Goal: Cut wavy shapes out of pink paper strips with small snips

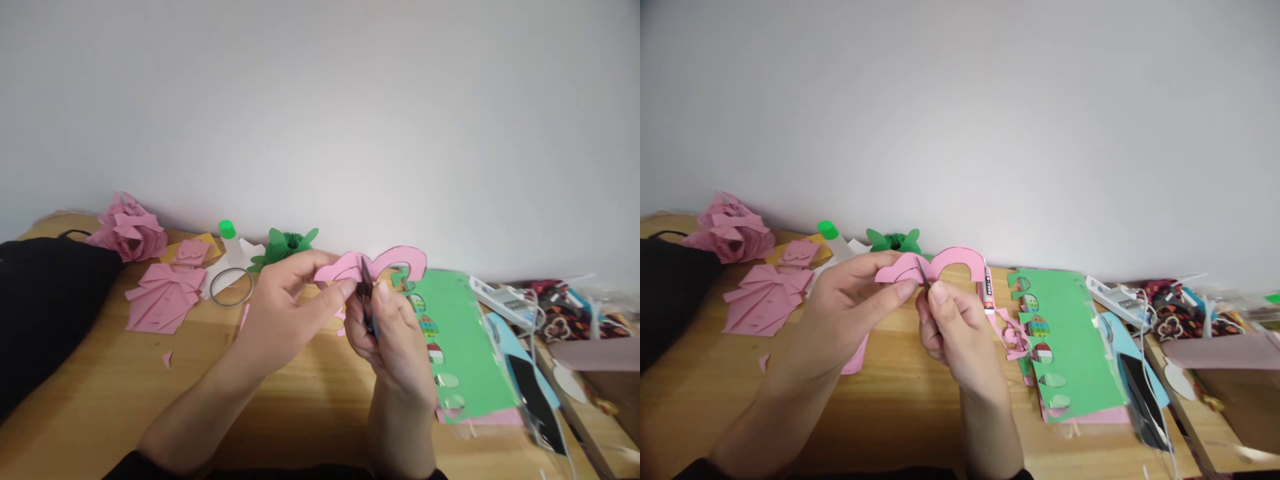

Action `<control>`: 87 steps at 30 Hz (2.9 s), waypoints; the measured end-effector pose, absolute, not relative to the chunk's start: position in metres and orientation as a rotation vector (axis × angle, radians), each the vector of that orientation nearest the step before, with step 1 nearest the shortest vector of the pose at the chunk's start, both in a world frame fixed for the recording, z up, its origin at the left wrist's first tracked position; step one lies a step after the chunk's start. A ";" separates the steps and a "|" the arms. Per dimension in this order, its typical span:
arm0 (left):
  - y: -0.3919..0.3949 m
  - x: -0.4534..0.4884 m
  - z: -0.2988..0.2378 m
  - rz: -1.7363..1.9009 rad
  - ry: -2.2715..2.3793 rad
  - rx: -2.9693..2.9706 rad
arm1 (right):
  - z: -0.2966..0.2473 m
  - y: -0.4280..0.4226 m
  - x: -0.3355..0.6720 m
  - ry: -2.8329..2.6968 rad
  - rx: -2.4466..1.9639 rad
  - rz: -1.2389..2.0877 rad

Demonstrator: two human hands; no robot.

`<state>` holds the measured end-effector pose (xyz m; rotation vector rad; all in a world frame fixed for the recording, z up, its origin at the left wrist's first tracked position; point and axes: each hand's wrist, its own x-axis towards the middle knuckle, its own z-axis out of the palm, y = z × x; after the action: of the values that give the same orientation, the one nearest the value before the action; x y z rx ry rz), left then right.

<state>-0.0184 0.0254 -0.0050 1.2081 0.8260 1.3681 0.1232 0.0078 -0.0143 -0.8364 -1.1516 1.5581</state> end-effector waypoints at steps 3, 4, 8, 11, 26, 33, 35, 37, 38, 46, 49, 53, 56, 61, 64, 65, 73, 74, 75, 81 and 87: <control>0.025 -0.018 -0.003 1.365 0.838 1.200 | -0.014 0.008 0.123 -1.159 -0.845 1.552; 0.025 -0.018 -0.003 1.369 0.846 1.201 | -0.014 0.008 0.123 -1.163 -0.853 1.548; 0.025 -0.019 -0.002 1.378 0.861 1.217 | -0.015 0.007 0.124 -1.174 -0.884 1.533; 0.025 -0.019 -0.002 1.371 0.861 1.209 | -0.015 0.007 0.124 -1.185 -0.900 1.521; 0.025 -0.020 -0.003 1.378 0.819 1.210 | -0.013 0.007 0.123 -1.151 -0.886 1.540; 0.026 -0.022 -0.006 1.383 0.780 1.234 | -0.014 0.008 0.123 -1.146 -0.828 1.575; 0.026 -0.022 -0.006 1.378 0.771 1.232 | -0.014 0.008 0.124 -1.144 -0.818 1.582; 0.026 -0.022 -0.006 1.375 0.765 1.229 | -0.015 0.008 0.125 -1.143 -0.821 1.590; 0.026 -0.023 -0.006 1.375 0.764 1.229 | -0.015 0.007 0.125 -1.139 -0.828 1.595; 0.026 -0.023 -0.005 1.379 0.770 1.249 | -0.014 0.005 0.125 -1.144 -0.837 1.594; 0.026 -0.023 -0.004 1.371 0.769 1.231 | -0.013 0.006 0.124 -1.134 -0.830 1.594; 0.026 -0.023 -0.003 1.365 0.785 1.219 | -0.014 0.006 0.124 -1.127 -0.825 1.596; 0.026 -0.024 -0.003 1.362 0.777 1.221 | -0.014 0.006 0.124 -1.146 -0.818 1.587; 0.025 -0.023 -0.003 1.362 0.763 1.225 | -0.014 0.006 0.124 -1.161 -0.800 1.567; 0.024 -0.023 -0.003 1.360 0.768 1.224 | -0.014 0.006 0.124 -1.156 -0.807 1.561; 0.024 -0.023 -0.003 1.360 0.772 1.221 | -0.014 0.006 0.124 -1.155 -0.812 1.563; 0.025 -0.024 -0.001 1.349 0.799 1.222 | -0.012 0.007 0.123 -1.136 -0.847 1.597; 0.025 -0.024 -0.002 1.357 0.797 1.223 | -0.012 0.006 0.123 -1.132 -0.849 1.598; 0.026 -0.024 -0.002 1.366 0.792 1.224 | -0.012 0.006 0.123 -1.134 -0.853 1.599; 0.026 -0.024 -0.002 1.384 0.782 1.246 | -0.012 0.006 0.124 -1.153 -0.879 1.593; 0.026 -0.025 0.001 1.387 0.841 1.266 | -0.011 0.006 0.123 -1.161 -0.871 1.592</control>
<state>-0.0249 0.0255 0.0008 1.2665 0.8413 1.3870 0.1234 0.0060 -0.0110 -0.8708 -1.1613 1.5921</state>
